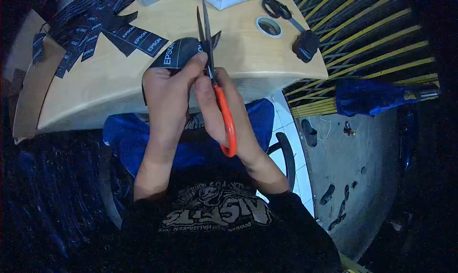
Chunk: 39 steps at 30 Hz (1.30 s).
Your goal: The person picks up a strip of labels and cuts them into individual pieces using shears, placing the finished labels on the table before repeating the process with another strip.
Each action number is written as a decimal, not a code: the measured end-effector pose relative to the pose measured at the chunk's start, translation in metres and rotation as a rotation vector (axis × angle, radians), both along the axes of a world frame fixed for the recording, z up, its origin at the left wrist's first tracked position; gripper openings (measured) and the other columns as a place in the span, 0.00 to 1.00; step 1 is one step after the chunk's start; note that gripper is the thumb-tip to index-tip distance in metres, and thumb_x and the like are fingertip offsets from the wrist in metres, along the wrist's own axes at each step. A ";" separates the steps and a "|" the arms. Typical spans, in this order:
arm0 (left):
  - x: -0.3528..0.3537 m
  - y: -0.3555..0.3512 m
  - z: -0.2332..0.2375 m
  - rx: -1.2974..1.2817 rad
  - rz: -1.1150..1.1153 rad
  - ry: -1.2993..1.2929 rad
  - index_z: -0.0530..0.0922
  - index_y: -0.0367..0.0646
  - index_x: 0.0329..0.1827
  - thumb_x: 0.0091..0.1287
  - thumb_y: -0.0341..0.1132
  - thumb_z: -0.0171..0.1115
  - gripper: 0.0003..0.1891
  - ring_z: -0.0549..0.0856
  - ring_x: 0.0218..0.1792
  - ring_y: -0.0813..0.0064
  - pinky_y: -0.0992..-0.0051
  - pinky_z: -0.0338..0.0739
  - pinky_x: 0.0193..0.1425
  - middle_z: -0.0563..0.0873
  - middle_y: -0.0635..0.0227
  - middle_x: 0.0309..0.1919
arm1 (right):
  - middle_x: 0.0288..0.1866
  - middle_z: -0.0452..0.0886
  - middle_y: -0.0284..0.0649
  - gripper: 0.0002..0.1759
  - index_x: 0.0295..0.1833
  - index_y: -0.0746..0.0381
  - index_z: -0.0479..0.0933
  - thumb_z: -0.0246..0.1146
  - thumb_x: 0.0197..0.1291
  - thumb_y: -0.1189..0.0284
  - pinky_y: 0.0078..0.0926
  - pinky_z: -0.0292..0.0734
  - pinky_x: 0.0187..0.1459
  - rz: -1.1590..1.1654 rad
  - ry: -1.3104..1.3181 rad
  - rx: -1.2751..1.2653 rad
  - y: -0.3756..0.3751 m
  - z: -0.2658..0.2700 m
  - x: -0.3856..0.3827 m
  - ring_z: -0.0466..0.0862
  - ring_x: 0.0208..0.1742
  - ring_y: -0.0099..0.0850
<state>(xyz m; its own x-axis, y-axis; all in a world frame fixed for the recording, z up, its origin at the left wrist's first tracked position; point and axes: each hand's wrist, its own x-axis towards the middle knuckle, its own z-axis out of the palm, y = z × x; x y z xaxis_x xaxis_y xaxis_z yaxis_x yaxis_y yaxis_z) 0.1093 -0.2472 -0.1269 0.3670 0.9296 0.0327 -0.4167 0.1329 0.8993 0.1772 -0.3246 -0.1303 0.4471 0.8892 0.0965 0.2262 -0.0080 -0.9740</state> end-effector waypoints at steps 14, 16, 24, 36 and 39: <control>-0.002 0.003 -0.003 0.011 -0.001 -0.012 0.82 0.34 0.32 0.58 0.23 0.63 0.02 0.79 0.26 0.84 0.83 0.72 0.32 0.83 0.71 0.27 | 0.23 0.68 0.35 0.21 0.42 0.68 0.68 0.50 0.69 0.57 0.22 0.63 0.26 0.006 0.005 -0.023 0.003 -0.003 0.001 0.65 0.25 0.19; -0.002 0.004 -0.004 0.000 -0.005 -0.024 0.82 0.34 0.34 0.58 0.23 0.63 0.03 0.79 0.27 0.84 0.83 0.73 0.32 0.83 0.71 0.28 | 0.23 0.67 0.33 0.21 0.43 0.67 0.68 0.50 0.69 0.57 0.21 0.62 0.24 -0.012 -0.023 0.011 0.006 -0.008 0.002 0.64 0.24 0.18; -0.028 -0.016 -0.016 0.080 0.023 -0.036 0.81 0.36 0.40 0.61 0.24 0.63 0.06 0.80 0.31 0.84 0.82 0.75 0.38 0.84 0.71 0.32 | 0.25 0.75 0.34 0.13 0.40 0.67 0.70 0.58 0.65 0.66 0.19 0.70 0.31 0.044 0.230 0.105 -0.001 -0.001 0.010 0.73 0.29 0.19; -0.042 -0.025 -0.023 -0.018 -0.045 -0.107 0.80 0.36 0.42 0.63 0.26 0.61 0.06 0.80 0.30 0.85 0.84 0.73 0.35 0.84 0.70 0.32 | 0.22 0.69 0.29 0.09 0.42 0.64 0.71 0.55 0.65 0.68 0.18 0.64 0.24 0.131 0.316 0.029 -0.006 0.008 0.019 0.68 0.23 0.17; -0.039 -0.025 -0.020 0.020 0.000 -0.100 0.80 0.36 0.42 0.64 0.25 0.59 0.06 0.81 0.30 0.83 0.83 0.73 0.35 0.84 0.69 0.32 | 0.22 0.69 0.29 0.10 0.42 0.63 0.71 0.56 0.64 0.67 0.17 0.62 0.23 0.104 0.243 -0.002 -0.007 0.017 0.027 0.68 0.23 0.17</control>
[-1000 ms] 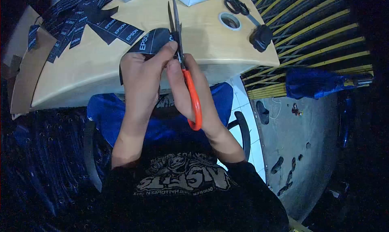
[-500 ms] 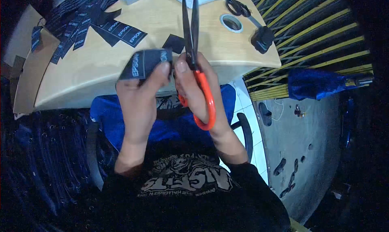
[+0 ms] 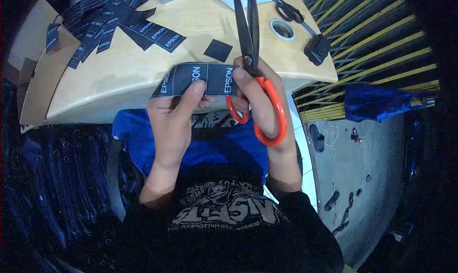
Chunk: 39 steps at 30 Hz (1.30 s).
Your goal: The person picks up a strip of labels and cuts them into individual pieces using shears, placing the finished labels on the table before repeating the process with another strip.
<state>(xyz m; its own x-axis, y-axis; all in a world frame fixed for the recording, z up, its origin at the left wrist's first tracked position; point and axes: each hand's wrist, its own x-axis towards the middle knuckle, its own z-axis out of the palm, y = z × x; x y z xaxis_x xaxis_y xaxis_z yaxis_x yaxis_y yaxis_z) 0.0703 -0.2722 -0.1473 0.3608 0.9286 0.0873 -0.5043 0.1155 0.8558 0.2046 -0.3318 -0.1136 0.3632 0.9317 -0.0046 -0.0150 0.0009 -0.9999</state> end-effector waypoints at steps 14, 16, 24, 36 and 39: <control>0.004 0.001 0.006 0.132 0.015 0.065 0.76 0.36 0.47 0.64 0.26 0.59 0.09 0.81 0.32 0.78 0.79 0.74 0.35 0.83 0.64 0.38 | 0.23 0.70 0.28 0.09 0.41 0.64 0.71 0.56 0.65 0.69 0.16 0.62 0.23 -0.052 -0.027 0.068 0.006 0.008 0.007 0.68 0.23 0.15; 0.010 0.001 0.007 0.055 0.121 -0.007 0.80 0.35 0.37 0.62 0.25 0.62 0.03 0.82 0.27 0.81 0.83 0.74 0.32 0.85 0.67 0.29 | 0.23 0.70 0.28 0.08 0.41 0.64 0.71 0.56 0.65 0.69 0.16 0.62 0.24 -0.071 -0.024 0.077 0.006 0.007 0.006 0.68 0.24 0.15; 0.020 0.008 0.015 0.082 0.237 -0.072 0.81 0.37 0.37 0.62 0.26 0.63 0.03 0.80 0.28 0.84 0.83 0.71 0.32 0.84 0.68 0.28 | 0.27 0.71 0.33 0.13 0.45 0.65 0.67 0.60 0.60 0.70 0.19 0.69 0.31 -0.103 -0.073 0.054 -0.030 -0.042 -0.030 0.71 0.28 0.20; 0.024 0.008 0.013 0.263 0.251 0.059 0.81 0.34 0.38 0.63 0.26 0.63 0.05 0.79 0.29 0.87 0.84 0.73 0.32 0.84 0.70 0.30 | 0.28 0.67 0.34 0.24 0.45 0.65 0.65 0.58 0.61 0.54 0.20 0.63 0.29 0.013 -0.334 0.008 -0.042 -0.037 -0.043 0.66 0.28 0.21; 0.028 -0.002 0.021 0.138 0.287 -0.056 0.81 0.33 0.41 0.62 0.25 0.63 0.06 0.80 0.33 0.85 0.82 0.77 0.37 0.84 0.69 0.33 | 0.24 0.75 0.44 0.25 0.50 0.67 0.64 0.67 0.55 0.64 0.30 0.71 0.27 0.022 -0.398 0.041 -0.035 -0.031 -0.043 0.75 0.22 0.37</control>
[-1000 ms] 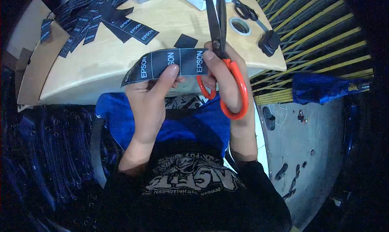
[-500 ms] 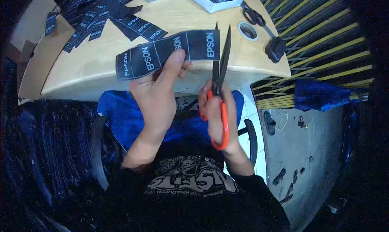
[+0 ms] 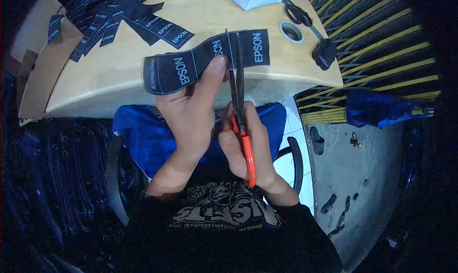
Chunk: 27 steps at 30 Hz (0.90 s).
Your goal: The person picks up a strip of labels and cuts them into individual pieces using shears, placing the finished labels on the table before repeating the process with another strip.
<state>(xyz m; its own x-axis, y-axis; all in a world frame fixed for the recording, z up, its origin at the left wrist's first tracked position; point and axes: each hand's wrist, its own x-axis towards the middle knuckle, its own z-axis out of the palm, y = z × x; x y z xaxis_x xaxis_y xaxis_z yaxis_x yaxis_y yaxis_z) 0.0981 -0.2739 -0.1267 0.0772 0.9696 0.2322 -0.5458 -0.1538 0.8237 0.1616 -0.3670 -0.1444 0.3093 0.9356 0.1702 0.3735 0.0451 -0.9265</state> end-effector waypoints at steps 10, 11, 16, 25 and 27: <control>-0.007 0.004 0.000 0.132 0.014 0.084 0.81 0.32 0.37 0.61 0.23 0.63 0.04 0.79 0.30 0.86 0.83 0.75 0.36 0.84 0.71 0.31 | 0.24 0.76 0.45 0.26 0.52 0.69 0.63 0.65 0.57 0.64 0.30 0.72 0.27 0.047 0.040 0.035 0.004 0.009 0.000 0.79 0.23 0.37; -0.006 0.003 0.001 0.133 0.014 0.084 0.81 0.32 0.37 0.61 0.23 0.63 0.04 0.79 0.30 0.86 0.83 0.75 0.36 0.84 0.71 0.31 | 0.24 0.76 0.45 0.26 0.52 0.69 0.63 0.65 0.57 0.63 0.29 0.72 0.27 0.047 0.030 0.054 0.004 0.009 0.000 0.79 0.22 0.36; -0.007 0.001 0.002 0.113 0.021 0.069 0.82 0.32 0.36 0.60 0.22 0.63 0.03 0.78 0.29 0.88 0.85 0.73 0.34 0.83 0.73 0.28 | 0.23 0.74 0.43 0.27 0.52 0.69 0.63 0.65 0.57 0.62 0.28 0.71 0.27 0.040 0.002 0.048 0.004 0.008 0.000 0.76 0.21 0.35; -0.010 0.000 0.002 0.145 0.035 0.119 0.82 0.34 0.36 0.61 0.23 0.64 0.03 0.75 0.27 0.89 0.86 0.69 0.31 0.82 0.75 0.27 | 0.25 0.75 0.43 0.28 0.52 0.69 0.63 0.65 0.57 0.61 0.27 0.71 0.28 0.055 0.029 0.077 0.004 0.012 -0.001 0.76 0.23 0.32; -0.011 0.001 0.001 0.155 0.032 0.139 0.82 0.34 0.36 0.60 0.23 0.64 0.03 0.76 0.27 0.89 0.86 0.70 0.32 0.82 0.75 0.27 | 0.27 0.76 0.45 0.27 0.52 0.68 0.63 0.65 0.58 0.62 0.28 0.72 0.29 0.058 0.052 0.113 0.006 0.009 -0.001 0.78 0.24 0.33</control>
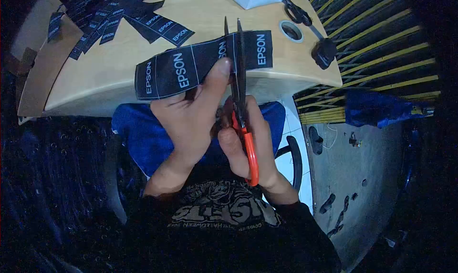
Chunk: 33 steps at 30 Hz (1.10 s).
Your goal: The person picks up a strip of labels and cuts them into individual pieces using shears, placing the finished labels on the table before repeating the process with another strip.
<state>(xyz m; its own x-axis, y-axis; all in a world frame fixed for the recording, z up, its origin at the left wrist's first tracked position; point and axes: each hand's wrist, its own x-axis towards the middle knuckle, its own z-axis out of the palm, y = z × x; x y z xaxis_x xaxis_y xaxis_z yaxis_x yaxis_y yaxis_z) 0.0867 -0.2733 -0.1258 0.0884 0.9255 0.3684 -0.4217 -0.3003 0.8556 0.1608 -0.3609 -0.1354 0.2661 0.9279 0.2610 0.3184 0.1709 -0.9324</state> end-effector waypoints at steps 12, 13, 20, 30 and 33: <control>0.000 0.000 -0.001 0.021 -0.011 -0.014 0.82 0.34 0.37 0.60 0.23 0.65 0.04 0.78 0.30 0.88 0.85 0.72 0.34 0.84 0.73 0.30 | 0.21 0.74 0.43 0.23 0.49 0.68 0.64 0.65 0.57 0.65 0.29 0.71 0.25 -0.043 -0.030 -0.081 -0.003 0.002 0.000 0.76 0.20 0.33; 0.000 0.000 -0.001 0.011 -0.021 -0.005 0.82 0.34 0.37 0.60 0.23 0.65 0.04 0.78 0.30 0.87 0.85 0.72 0.35 0.84 0.72 0.30 | 0.21 0.74 0.43 0.23 0.49 0.68 0.64 0.65 0.57 0.65 0.29 0.71 0.25 -0.044 -0.031 -0.081 -0.003 0.002 -0.001 0.76 0.20 0.33; 0.000 0.001 0.001 -0.008 -0.049 -0.018 0.81 0.33 0.37 0.60 0.23 0.64 0.04 0.79 0.29 0.87 0.85 0.73 0.35 0.84 0.72 0.30 | 0.21 0.74 0.43 0.22 0.48 0.67 0.64 0.65 0.57 0.65 0.28 0.71 0.24 -0.085 -0.050 -0.031 0.000 -0.004 -0.002 0.75 0.18 0.32; 0.001 -0.001 0.002 -0.032 -0.049 -0.015 0.81 0.34 0.37 0.60 0.23 0.64 0.04 0.80 0.30 0.85 0.83 0.75 0.36 0.84 0.71 0.30 | 0.27 0.66 0.34 0.23 0.43 0.66 0.65 0.59 0.61 0.55 0.20 0.63 0.29 -0.061 0.052 -0.042 0.000 0.004 -0.003 0.65 0.28 0.21; 0.001 0.002 -0.001 -0.011 -0.078 -0.034 0.81 0.34 0.36 0.60 0.23 0.64 0.03 0.80 0.30 0.84 0.83 0.75 0.37 0.84 0.70 0.30 | 0.27 0.66 0.34 0.25 0.44 0.66 0.65 0.60 0.60 0.54 0.20 0.63 0.29 -0.046 0.078 -0.052 0.002 0.005 -0.001 0.65 0.28 0.21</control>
